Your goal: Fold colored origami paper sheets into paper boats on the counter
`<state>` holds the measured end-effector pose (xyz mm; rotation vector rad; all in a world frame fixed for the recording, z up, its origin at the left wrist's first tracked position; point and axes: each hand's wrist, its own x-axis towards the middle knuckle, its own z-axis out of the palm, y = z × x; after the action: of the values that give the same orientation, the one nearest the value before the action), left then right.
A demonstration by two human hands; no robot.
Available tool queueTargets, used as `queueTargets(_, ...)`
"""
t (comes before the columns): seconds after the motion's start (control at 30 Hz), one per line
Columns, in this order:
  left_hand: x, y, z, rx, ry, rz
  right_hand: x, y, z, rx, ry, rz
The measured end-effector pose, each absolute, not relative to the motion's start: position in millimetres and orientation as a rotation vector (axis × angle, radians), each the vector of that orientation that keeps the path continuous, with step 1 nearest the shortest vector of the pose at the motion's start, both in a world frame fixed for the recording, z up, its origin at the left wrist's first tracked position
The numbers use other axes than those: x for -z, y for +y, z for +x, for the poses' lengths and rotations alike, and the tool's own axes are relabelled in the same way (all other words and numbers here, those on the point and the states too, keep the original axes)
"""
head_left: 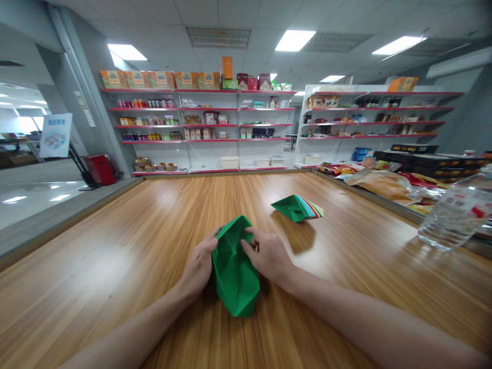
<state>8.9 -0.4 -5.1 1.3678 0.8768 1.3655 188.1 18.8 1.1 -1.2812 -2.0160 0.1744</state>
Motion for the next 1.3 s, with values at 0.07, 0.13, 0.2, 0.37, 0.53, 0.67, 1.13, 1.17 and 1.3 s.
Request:
queueTargets(0.07,3,-2,9,-1.317,0.872,1.445,-1,21,187,-0.364,-1.9,-1.32)
queueTargets(0.13,2,-2,8,-1.284,0.874,1.52,-2,22,187,-0.561,-1.809,-1.294)
queueTargets(0.2,1,-3,7,-1.25,0.886,1.58,-4,23,188,-0.698,-1.767,-1.246)
queueTargets(0.37,-1,-7,7,-1.163,0.895,1.646,-6,22,188,-0.745,-1.746,-1.182)
queueTargets(0.53,2,-11,11,-1.128,0.854,1.463,-10,17,186,-0.724,-1.652,-1.111)
queueTargets(0.67,1,-14,15,-1.129,0.78,1.36,-11,15,184,-0.747,-1.603,-1.048)
queueTargets(1.13,-1,-15,17,-1.126,0.738,1.394,-12,11,172,-1.331,-1.036,-0.862)
queueTargets(1.17,-1,-15,18,-1.138,0.751,1.403,-12,11,172,-1.344,-1.008,-0.865)
queueTargets(1.3,-2,-14,20,-1.166,0.818,1.4,-11,10,176,-1.421,-1.068,-0.799)
